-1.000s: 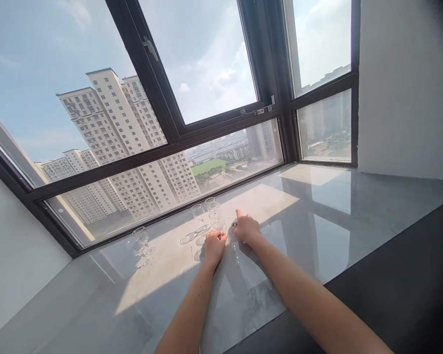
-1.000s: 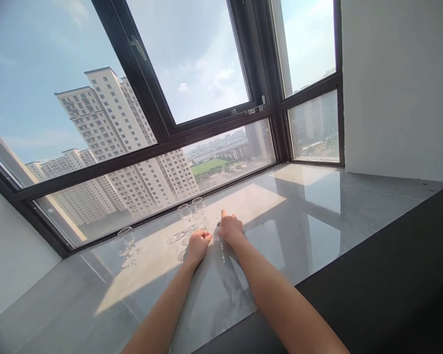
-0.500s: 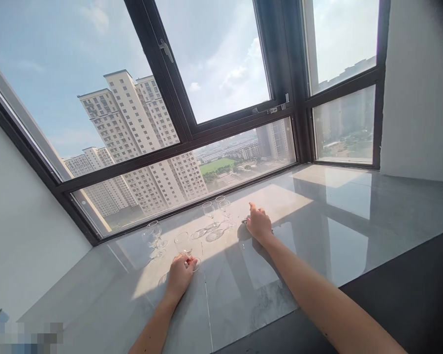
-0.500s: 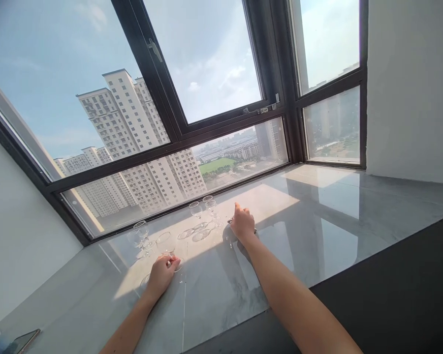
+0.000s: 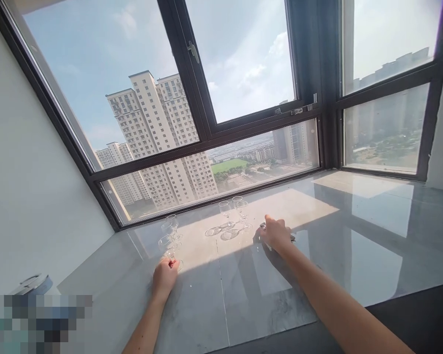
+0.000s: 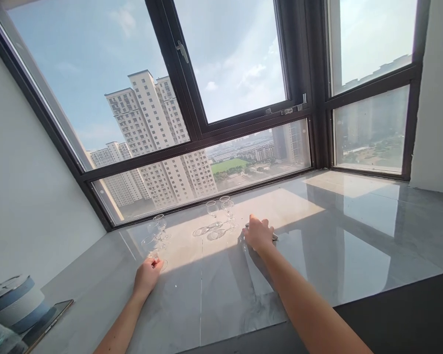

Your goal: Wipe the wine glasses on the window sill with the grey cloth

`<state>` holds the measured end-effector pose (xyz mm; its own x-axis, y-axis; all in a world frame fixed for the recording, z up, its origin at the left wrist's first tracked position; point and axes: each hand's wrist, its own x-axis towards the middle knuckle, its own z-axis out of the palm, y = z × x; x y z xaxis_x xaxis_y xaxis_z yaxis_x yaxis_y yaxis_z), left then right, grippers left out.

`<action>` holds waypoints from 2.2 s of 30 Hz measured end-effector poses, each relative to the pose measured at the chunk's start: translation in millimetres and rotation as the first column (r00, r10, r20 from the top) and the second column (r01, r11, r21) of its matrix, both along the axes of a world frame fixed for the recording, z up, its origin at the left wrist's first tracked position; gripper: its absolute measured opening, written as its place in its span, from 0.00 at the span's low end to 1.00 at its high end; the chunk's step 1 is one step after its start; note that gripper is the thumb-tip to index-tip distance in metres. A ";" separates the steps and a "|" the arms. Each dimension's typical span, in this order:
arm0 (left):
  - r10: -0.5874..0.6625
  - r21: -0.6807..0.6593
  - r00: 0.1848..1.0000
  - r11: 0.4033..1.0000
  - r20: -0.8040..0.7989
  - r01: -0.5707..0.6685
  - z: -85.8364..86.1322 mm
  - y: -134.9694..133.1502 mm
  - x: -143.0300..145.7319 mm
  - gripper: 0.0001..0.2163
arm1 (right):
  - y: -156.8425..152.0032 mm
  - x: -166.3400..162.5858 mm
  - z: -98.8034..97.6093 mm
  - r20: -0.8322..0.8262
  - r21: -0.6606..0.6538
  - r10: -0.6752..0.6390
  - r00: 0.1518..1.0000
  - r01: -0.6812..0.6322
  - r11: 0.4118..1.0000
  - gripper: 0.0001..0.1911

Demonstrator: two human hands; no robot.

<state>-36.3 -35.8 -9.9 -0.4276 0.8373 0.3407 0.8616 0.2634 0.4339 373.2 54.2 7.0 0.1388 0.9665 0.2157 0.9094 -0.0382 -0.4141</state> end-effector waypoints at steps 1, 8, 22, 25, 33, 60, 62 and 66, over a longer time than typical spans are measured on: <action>0.014 -0.006 1.000 1.000 0.006 -0.014 0.8 -0.8 0.4 0.12 | -1.8 -2.5 -1.0 0.010 -0.019 -0.011 1.000 0.012 1.000 0.17; 0.107 -0.036 0.994 0.994 0.004 -0.106 6.5 -3.3 -0.7 0.11 | -11.1 -15.7 -6.3 0.172 -0.062 0.020 0.985 -0.010 0.998 0.35; 0.236 0.061 0.968 0.969 0.086 -0.241 4.0 2.8 -14.9 0.14 | -0.5 -15.4 -15.8 0.153 0.075 0.008 0.988 -0.020 0.997 0.25; 0.230 0.120 0.960 0.961 0.162 -0.251 10.2 -13.2 -9.2 0.14 | 0.3 -16.8 -11.9 0.106 0.110 -0.015 0.994 0.004 0.994 0.16; 0.164 0.337 0.951 0.908 0.264 -0.250 31.5 -45.1 20.0 0.07 | 1.9 -20.5 -4.6 0.070 0.014 -0.073 0.995 0.072 0.997 0.21; -0.440 -0.079 0.896 0.897 -0.053 0.435 -1.1 140.7 244.0 0.24 | 3.4 -2.8 7.4 -0.073 -0.058 -0.063 0.995 0.058 0.997 0.17; -0.458 -0.117 0.888 0.885 -0.038 0.452 -0.8 142.8 243.3 0.23 | 2.9 -4.0 9.1 -0.070 -0.088 -0.077 0.995 0.071 0.994 0.15; -0.532 -0.144 0.846 0.837 0.011 0.528 0.5 147.0 244.5 0.18 | 1.8 -5.1 8.9 -0.013 -0.108 -0.056 0.998 0.054 0.993 0.21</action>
